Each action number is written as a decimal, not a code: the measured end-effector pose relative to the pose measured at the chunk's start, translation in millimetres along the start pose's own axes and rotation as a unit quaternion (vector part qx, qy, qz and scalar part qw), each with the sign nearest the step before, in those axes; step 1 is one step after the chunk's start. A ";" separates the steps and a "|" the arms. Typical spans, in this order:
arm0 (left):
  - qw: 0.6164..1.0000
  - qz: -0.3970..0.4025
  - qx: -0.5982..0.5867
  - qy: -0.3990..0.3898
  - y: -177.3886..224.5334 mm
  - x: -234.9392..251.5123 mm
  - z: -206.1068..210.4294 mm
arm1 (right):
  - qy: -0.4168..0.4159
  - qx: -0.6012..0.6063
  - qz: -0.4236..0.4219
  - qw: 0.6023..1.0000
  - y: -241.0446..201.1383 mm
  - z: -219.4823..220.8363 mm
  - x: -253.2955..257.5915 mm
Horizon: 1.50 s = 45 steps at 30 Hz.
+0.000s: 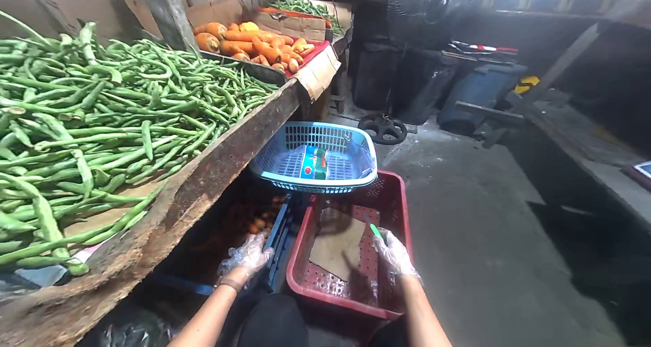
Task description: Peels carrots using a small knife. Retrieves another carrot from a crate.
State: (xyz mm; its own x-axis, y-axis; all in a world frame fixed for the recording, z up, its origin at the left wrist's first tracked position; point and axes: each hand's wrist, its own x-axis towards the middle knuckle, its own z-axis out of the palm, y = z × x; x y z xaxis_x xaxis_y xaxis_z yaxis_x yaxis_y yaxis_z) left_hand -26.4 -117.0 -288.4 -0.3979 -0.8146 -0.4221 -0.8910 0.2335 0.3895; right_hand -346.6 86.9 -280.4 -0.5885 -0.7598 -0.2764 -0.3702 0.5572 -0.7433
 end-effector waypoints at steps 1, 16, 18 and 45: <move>1.000 0.010 -0.005 -0.012 -2.4 1.7 1.8 | 0.001 0.002 -0.001 1.000 -0.1 0.9 0.4; 0.996 0.049 -0.070 0.010 -11.2 5.6 2.1 | 0.004 -0.017 -0.007 1.000 1.2 2.3 4.2; 0.996 0.042 -0.077 0.007 -13.8 4.7 -0.1 | 0.003 -0.020 -0.007 1.000 1.5 2.5 4.8; 0.998 -0.021 0.063 -0.011 -0.4 -2.2 9.0 | -0.011 -0.018 -0.010 1.000 2.1 6.6 1.8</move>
State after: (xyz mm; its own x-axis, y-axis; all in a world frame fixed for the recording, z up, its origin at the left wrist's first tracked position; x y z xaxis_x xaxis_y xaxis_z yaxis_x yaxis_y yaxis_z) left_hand -27.2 -110.6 -295.0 -0.3633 -0.8131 -0.4548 -0.9269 0.2659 0.2650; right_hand -343.7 84.5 -286.5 -0.5643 -0.7784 -0.2752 -0.4077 0.5525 -0.7270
